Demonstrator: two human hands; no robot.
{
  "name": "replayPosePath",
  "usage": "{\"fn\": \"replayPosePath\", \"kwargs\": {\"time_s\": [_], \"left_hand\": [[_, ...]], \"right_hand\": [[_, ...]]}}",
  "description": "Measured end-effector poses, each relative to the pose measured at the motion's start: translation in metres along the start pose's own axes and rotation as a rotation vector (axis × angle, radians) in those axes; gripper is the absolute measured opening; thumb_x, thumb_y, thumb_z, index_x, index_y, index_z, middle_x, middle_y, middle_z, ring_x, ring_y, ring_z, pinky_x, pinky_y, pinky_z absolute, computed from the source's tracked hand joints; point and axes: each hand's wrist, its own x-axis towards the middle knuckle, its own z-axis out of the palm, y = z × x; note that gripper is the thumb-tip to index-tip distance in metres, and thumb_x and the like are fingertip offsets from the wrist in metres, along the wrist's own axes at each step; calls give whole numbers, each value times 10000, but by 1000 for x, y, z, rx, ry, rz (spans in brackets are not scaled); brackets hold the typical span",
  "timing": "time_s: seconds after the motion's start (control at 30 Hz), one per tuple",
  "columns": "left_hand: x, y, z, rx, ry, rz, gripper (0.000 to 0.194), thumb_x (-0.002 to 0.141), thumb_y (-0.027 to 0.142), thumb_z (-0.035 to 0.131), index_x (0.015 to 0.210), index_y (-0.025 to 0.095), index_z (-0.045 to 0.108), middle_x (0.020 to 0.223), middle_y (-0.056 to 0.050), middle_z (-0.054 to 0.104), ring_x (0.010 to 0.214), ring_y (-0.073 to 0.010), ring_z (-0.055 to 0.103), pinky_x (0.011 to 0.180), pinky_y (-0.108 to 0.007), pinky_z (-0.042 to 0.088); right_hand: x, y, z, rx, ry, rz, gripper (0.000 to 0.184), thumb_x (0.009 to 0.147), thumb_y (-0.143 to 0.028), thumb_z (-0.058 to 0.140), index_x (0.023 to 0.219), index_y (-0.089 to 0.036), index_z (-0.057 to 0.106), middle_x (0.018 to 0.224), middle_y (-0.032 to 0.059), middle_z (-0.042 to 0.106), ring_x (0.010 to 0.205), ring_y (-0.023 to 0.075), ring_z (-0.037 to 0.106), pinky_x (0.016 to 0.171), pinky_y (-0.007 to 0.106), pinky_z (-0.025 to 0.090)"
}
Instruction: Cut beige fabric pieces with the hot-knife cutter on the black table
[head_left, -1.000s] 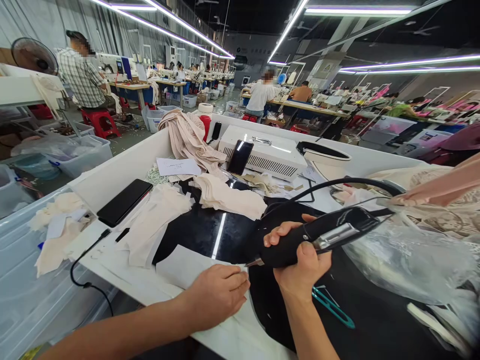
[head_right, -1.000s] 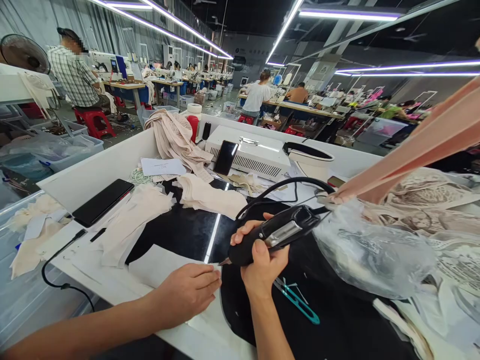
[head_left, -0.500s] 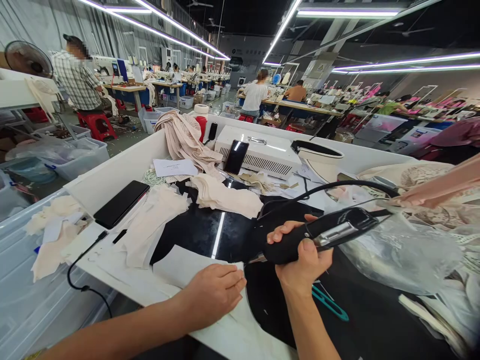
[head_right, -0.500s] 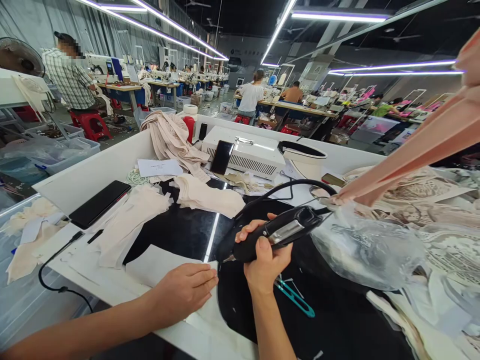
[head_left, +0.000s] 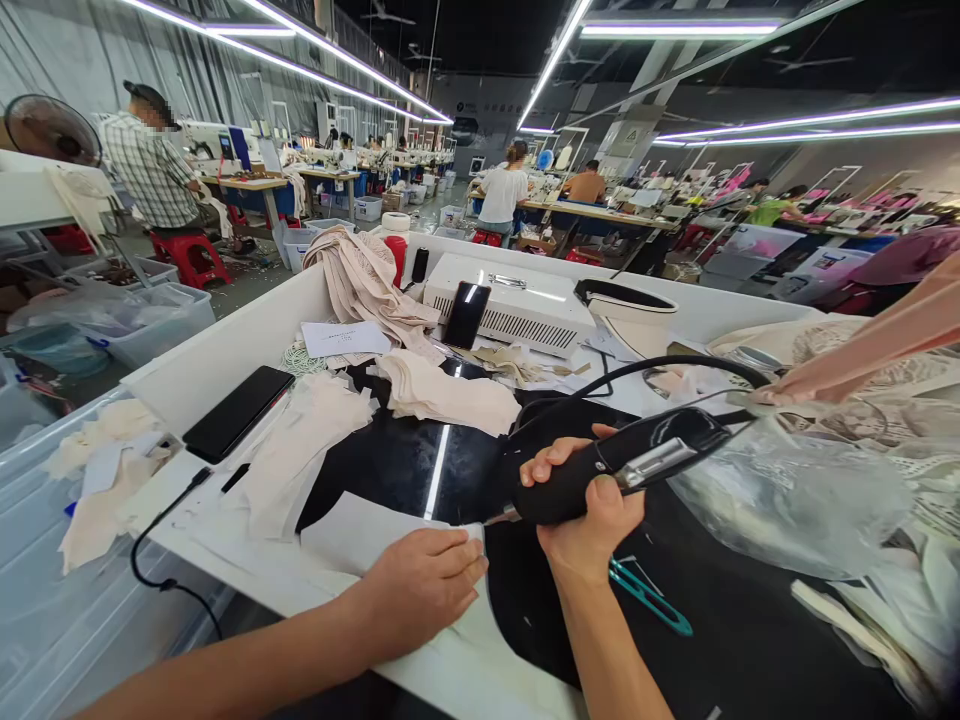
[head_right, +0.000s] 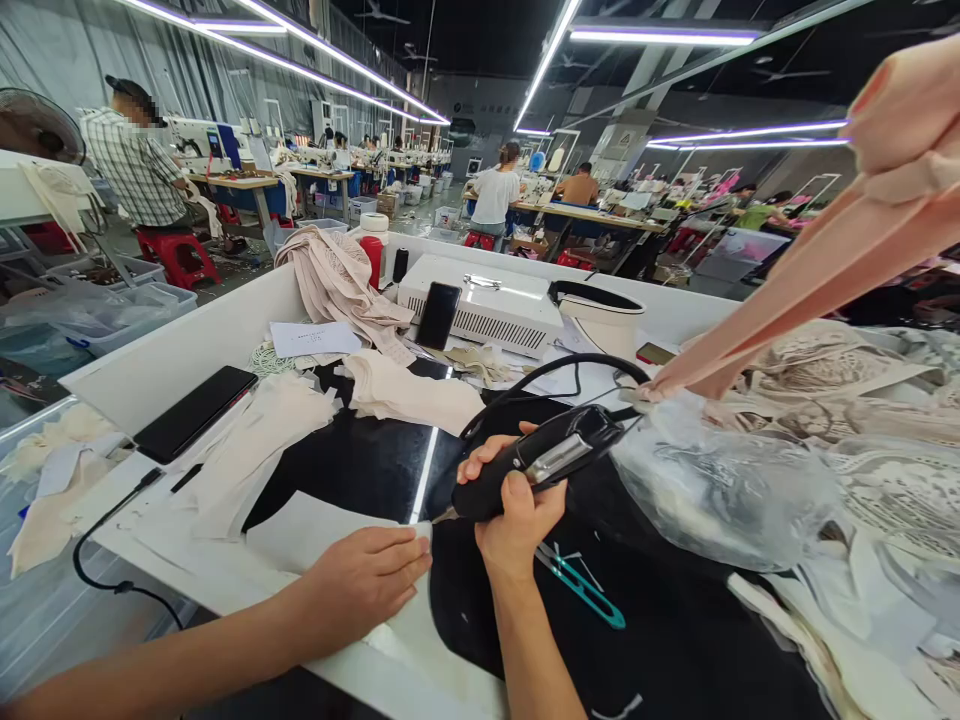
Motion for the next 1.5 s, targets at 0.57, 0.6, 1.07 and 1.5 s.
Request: {"fn": "replayPosePath", "kwargs": {"time_s": [0.57, 0.6, 1.07, 1.5], "left_hand": [[9, 0, -10, -74, 15, -66, 272, 1132, 206, 493, 1236, 111, 725, 1222, -80, 787, 1180, -139, 716, 1099, -270, 567], [9, 0, -11, -85, 11, -77, 269, 1132, 208, 493, 1237, 113, 722, 1224, -83, 784, 1178, -145, 716, 1084, -275, 573], [24, -3, -19, -81, -100, -97, 170, 1093, 148, 540, 1138, 94, 696, 1141, -103, 759, 1099, -179, 711, 1019, -288, 583], [14, -3, -16, -3, -106, -62, 237, 1122, 145, 501, 1238, 84, 699, 1250, -113, 758, 1188, -159, 697, 1039, -265, 550]], "right_hand": [[-3, 1, 2, -13, -24, -9, 426, 779, -475, 838, 1101, -268, 650, 710, -51, 640, 489, 142, 580, 439, 261, 459], [-3, 1, 2, -16, -25, -11, 423, 779, -470, 838, 1101, -268, 652, 715, -49, 645, 491, 142, 581, 440, 263, 463], [-5, 2, 2, -39, -29, -13, 410, 791, -463, 840, 1103, -275, 651, 725, -51, 656, 509, 141, 598, 448, 267, 497], [-7, 3, 4, 0, -32, -24, 417, 787, -450, 879, 1106, -264, 685, 746, -39, 687, 527, 142, 616, 453, 267, 515]]}}
